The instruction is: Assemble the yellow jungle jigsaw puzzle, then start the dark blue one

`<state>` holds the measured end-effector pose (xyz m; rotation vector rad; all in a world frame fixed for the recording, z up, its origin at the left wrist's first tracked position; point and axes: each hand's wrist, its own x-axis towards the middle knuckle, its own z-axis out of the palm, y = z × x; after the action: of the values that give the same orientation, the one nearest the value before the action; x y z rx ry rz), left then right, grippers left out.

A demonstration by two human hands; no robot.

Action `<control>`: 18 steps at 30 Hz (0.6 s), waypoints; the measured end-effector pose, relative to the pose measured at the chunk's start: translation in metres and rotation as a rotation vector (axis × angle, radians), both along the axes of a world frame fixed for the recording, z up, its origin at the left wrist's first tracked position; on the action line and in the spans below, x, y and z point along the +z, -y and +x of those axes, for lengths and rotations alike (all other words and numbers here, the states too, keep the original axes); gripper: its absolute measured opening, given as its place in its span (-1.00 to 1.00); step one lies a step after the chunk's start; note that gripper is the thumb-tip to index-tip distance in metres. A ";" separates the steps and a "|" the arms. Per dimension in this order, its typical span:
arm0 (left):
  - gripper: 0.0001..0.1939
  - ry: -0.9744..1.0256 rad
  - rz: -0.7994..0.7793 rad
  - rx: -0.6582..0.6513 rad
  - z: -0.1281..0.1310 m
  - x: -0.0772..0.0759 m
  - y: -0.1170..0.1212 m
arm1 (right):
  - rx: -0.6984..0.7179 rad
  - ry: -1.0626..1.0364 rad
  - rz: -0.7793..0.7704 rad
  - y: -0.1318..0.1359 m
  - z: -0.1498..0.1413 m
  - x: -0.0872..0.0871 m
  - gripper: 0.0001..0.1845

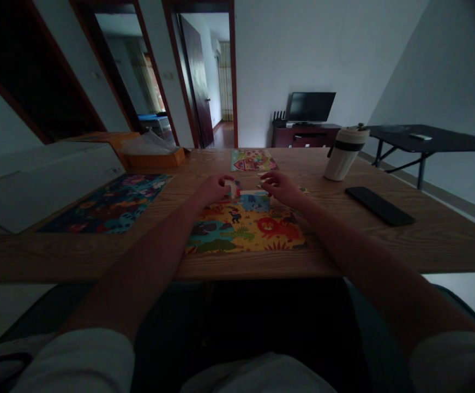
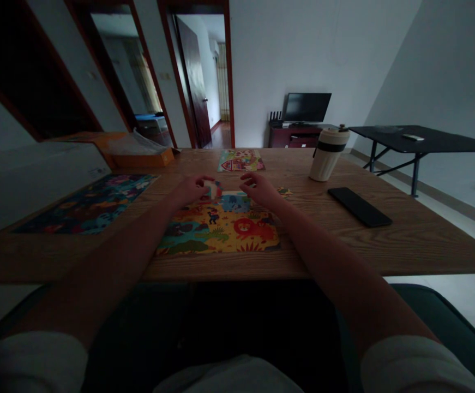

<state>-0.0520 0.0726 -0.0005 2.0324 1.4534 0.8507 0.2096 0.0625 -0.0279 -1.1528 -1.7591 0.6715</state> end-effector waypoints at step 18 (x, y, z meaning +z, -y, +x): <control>-0.75 -0.300 0.054 0.124 -0.008 0.002 0.002 | 0.016 0.260 -0.026 0.010 0.006 0.002 -0.78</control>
<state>-0.0600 0.0706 0.0011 2.2021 1.7494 0.6596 0.2153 0.0522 -0.0258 -1.2914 -1.9831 0.5753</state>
